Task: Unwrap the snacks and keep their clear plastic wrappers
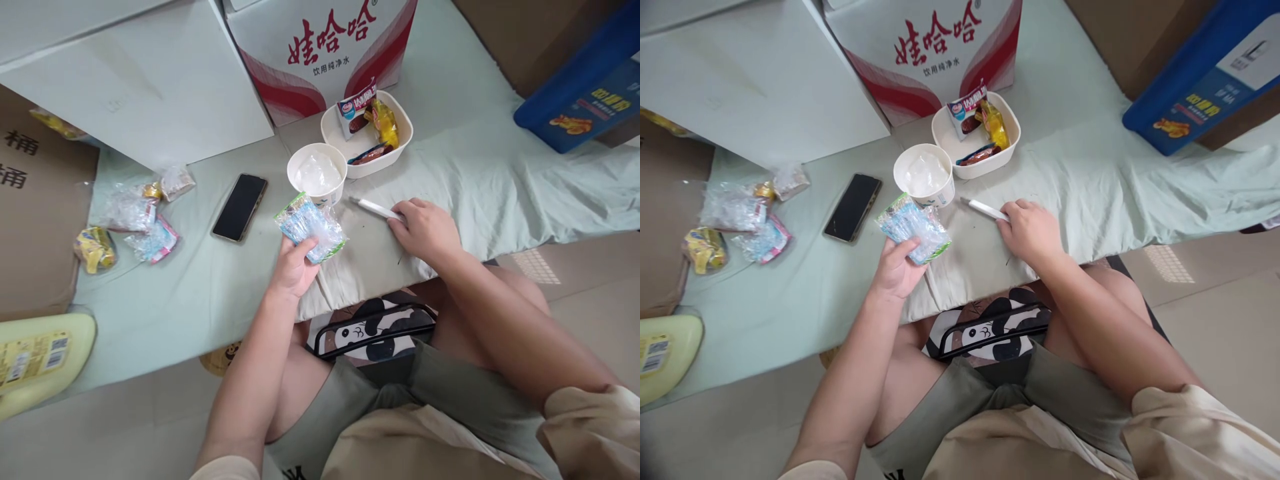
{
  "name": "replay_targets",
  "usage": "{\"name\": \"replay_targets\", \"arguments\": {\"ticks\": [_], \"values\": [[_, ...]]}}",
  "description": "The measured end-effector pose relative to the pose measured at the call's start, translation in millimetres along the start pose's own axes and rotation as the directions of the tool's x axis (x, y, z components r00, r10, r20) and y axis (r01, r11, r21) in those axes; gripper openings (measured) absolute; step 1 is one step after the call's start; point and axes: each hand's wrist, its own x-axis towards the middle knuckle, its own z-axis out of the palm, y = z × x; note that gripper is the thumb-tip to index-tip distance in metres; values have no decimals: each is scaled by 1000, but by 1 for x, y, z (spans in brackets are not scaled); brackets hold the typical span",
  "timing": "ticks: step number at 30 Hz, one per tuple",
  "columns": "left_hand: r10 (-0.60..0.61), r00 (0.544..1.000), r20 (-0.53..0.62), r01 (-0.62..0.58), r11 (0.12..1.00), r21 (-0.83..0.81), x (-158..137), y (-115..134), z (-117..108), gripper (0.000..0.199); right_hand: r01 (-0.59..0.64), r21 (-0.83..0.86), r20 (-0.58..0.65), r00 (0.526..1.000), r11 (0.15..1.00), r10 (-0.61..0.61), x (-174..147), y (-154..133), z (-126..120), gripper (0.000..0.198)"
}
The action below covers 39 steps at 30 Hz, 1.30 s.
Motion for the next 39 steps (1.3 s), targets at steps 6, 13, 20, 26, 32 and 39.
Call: {"name": "replay_targets", "arguments": {"ticks": [6, 13, 20, 26, 32, 39], "values": [[269, 955, -125, -217, 922, 321, 2, -10, -6, 69, -143, 717, 313, 941, 683, -131, -20, -39, -17, 37], [330, 943, -48, -275, 852, 445, 2, -14, -7, 57, -216, 779, 431, 867, 589, -252, -29, -57, 5, 37], [373, 921, 112, -387, 842, 375, 10, -23, -18, 61, -275, 713, 493, 850, 645, -183, -25, -57, 0, 36], [387, 922, 27, -376, 874, 307, 14, -21, -18, 63, -296, 655, 535, 832, 695, -150, -25, -58, -4, 33], [544, 816, -198, -484, 828, 282, 18, 15, -38, 68, -297, 566, 610, 779, 769, -148, -22, -56, -11, 31], [464, 867, -179, -396, 862, 315, 15, 19, -54, 62, 32, 200, 260, 962, 979, -84, -10, -35, -14, 32]]}}
